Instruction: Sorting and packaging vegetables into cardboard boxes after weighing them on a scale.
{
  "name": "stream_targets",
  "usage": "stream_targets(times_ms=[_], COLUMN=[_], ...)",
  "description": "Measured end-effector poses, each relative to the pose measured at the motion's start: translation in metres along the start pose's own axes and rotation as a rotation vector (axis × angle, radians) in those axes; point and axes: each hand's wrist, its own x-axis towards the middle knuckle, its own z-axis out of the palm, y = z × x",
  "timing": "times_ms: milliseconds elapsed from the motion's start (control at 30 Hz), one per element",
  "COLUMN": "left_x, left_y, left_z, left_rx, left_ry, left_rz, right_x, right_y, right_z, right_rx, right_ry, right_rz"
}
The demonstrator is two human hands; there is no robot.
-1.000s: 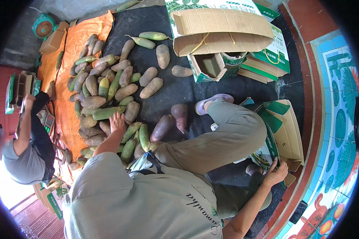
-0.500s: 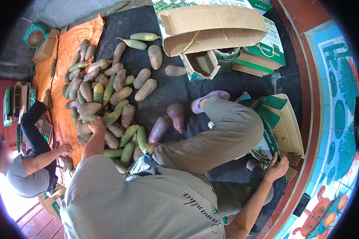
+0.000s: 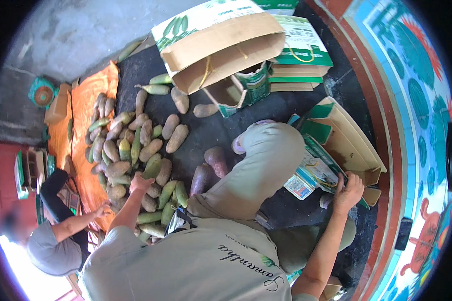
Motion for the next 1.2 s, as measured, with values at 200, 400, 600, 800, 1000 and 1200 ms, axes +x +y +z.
stream_targets(times_ms=[200,400,600,800,1000,1200], left_x=[-0.052,-0.137,-0.228,-0.297,-0.309,-0.255], left_y=[0.086,0.214,0.322,0.399,0.449,0.405], left_z=[-0.027,-0.107,-0.147,-0.109,-0.047,-0.079], left_rx=[-0.305,-0.599,-0.533,-0.171,-0.245,-0.599], left_ry=[0.197,0.272,0.168,0.145,0.074,0.365], left_rz=[0.463,1.032,1.386,1.784,2.026,1.897], right_x=[0.000,0.002,-0.002,-0.004,-0.002,0.001], right_y=[0.000,-0.003,0.000,0.001,-0.001,0.001], right_z=[-0.006,-0.012,-0.010,-0.010,-0.009,-0.010], right_rx=[0.033,0.150,0.157,0.125,0.139,0.145], right_ry=[0.032,0.038,0.085,0.067,0.066,0.056], right_rz=[0.043,0.024,0.028,0.023,0.007,0.031])
